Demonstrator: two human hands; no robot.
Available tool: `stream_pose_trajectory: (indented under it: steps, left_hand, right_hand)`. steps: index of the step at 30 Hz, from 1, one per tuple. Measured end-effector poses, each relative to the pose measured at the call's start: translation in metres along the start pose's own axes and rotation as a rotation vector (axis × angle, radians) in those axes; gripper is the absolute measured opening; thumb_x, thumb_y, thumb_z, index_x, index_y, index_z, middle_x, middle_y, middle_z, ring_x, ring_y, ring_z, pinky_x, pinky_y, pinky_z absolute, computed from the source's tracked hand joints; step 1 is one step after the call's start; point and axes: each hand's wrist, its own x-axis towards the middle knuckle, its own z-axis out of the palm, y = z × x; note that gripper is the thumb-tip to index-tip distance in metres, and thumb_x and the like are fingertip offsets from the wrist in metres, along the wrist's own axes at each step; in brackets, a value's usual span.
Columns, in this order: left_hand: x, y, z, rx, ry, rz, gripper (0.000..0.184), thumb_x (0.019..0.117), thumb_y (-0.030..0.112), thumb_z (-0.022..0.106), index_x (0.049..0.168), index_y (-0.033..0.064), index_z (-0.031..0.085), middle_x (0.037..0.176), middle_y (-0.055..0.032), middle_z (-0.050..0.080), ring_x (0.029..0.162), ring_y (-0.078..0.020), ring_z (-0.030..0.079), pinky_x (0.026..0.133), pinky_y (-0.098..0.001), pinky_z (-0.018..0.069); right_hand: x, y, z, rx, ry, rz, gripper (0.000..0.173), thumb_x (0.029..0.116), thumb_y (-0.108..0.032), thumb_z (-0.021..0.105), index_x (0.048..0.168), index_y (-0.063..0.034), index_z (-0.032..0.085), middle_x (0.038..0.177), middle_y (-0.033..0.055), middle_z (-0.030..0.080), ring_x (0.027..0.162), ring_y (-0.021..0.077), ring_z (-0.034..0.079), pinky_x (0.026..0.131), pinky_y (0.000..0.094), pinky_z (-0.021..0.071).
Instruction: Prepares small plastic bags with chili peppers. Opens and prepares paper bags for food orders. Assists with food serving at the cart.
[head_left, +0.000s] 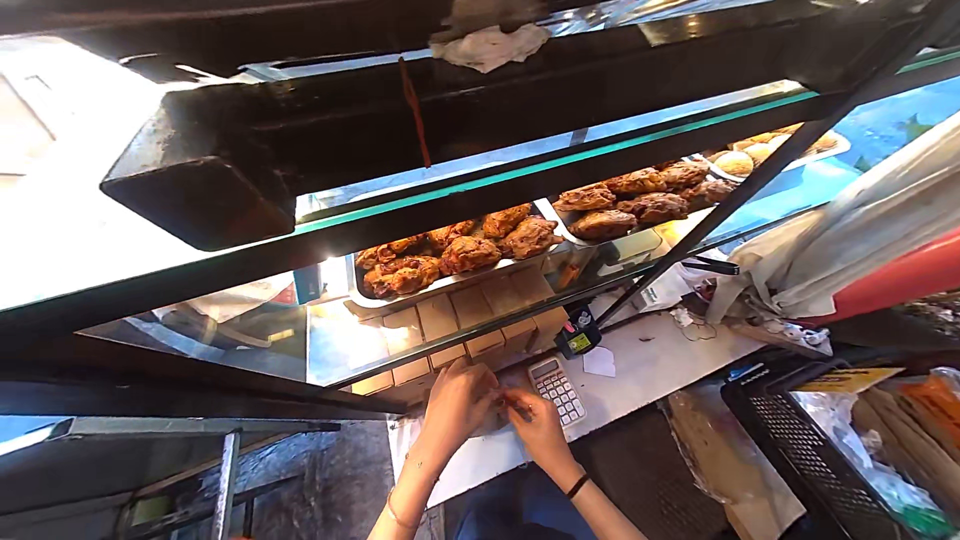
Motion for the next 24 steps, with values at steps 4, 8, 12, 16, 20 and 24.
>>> stream_pose_trajectory:
  steps: [4, 8, 12, 16, 20, 24]
  left_hand:
    - [-0.055, -0.011, 0.013, -0.212, 0.617, -0.078, 0.046, 0.0850, 0.039, 0.079, 0.109, 0.0006, 0.069, 0.105, -0.0118, 0.070, 0.097, -0.0199, 0.069, 0.085, -0.0384, 0.0601]
    - [-0.098, -0.042, 0.068, -0.387, 0.650, -0.325, 0.079, 0.0723, 0.045, 0.087, 0.129, -0.0026, 0.062, 0.124, -0.0159, 0.066, 0.109, -0.0201, 0.067, 0.089, -0.0366, 0.0591]
    - [-0.080, -0.060, 0.082, -0.512, 0.697, -0.179, 0.018, 0.0851, 0.013, 0.078, 0.099, 0.0025, 0.076, 0.098, -0.0064, 0.075, 0.088, -0.0111, 0.073, 0.082, -0.0282, 0.0635]
    - [-0.062, -0.071, 0.061, -0.503, 0.561, 0.004, 0.010, 0.0834, 0.018, 0.081, 0.088, 0.0102, 0.079, 0.130, -0.0148, 0.065, 0.122, -0.0212, 0.063, 0.103, -0.0367, 0.0558]
    - [-0.050, -0.078, 0.045, -0.475, 0.374, 0.066, 0.008, 0.0844, 0.021, 0.081, 0.089, 0.0152, 0.081, 0.118, -0.0021, 0.073, 0.116, -0.0143, 0.065, 0.101, -0.0351, 0.0544]
    - [-0.053, -0.084, 0.041, -0.554, 0.398, 0.022, 0.011, 0.0797, 0.026, 0.086, 0.084, 0.0174, 0.082, 0.095, 0.0030, 0.076, 0.098, -0.0107, 0.070, 0.092, -0.0314, 0.0579]
  right_hand:
    - [0.015, 0.008, -0.012, 0.024, -0.038, 0.000, 0.019, 0.0918, -0.009, 0.074, 0.108, 0.0001, 0.074, 0.102, 0.0069, 0.076, 0.094, 0.0107, 0.074, 0.087, 0.0276, 0.0624]
    - [0.023, 0.008, -0.015, 0.085, -0.112, 0.003, 0.020, 0.0910, -0.013, 0.077, 0.107, -0.0007, 0.072, 0.100, 0.0064, 0.075, 0.091, 0.0124, 0.074, 0.084, 0.0295, 0.0635]
    - [0.034, 0.010, -0.022, 0.130, -0.224, -0.042, 0.019, 0.0910, -0.011, 0.077, 0.106, -0.0009, 0.071, 0.099, 0.0058, 0.074, 0.091, 0.0126, 0.072, 0.083, 0.0292, 0.0621]
    - [0.046, 0.007, -0.039, 0.098, -0.361, -0.020, 0.020, 0.0907, -0.014, 0.078, 0.105, -0.0018, 0.071, 0.102, 0.0047, 0.072, 0.095, 0.0116, 0.070, 0.083, 0.0290, 0.0611]
    - [0.054, 0.005, -0.050, 0.056, -0.444, -0.032, 0.021, 0.0874, -0.016, 0.082, 0.099, -0.0022, 0.072, 0.107, 0.0082, 0.067, 0.097, 0.0126, 0.068, 0.081, 0.0288, 0.0622]
    - [0.051, 0.015, -0.063, 0.116, -0.373, -0.100, 0.018, 0.0878, -0.020, 0.082, 0.093, -0.0050, 0.074, 0.118, 0.0090, 0.067, 0.107, 0.0152, 0.066, 0.086, 0.0298, 0.0600]
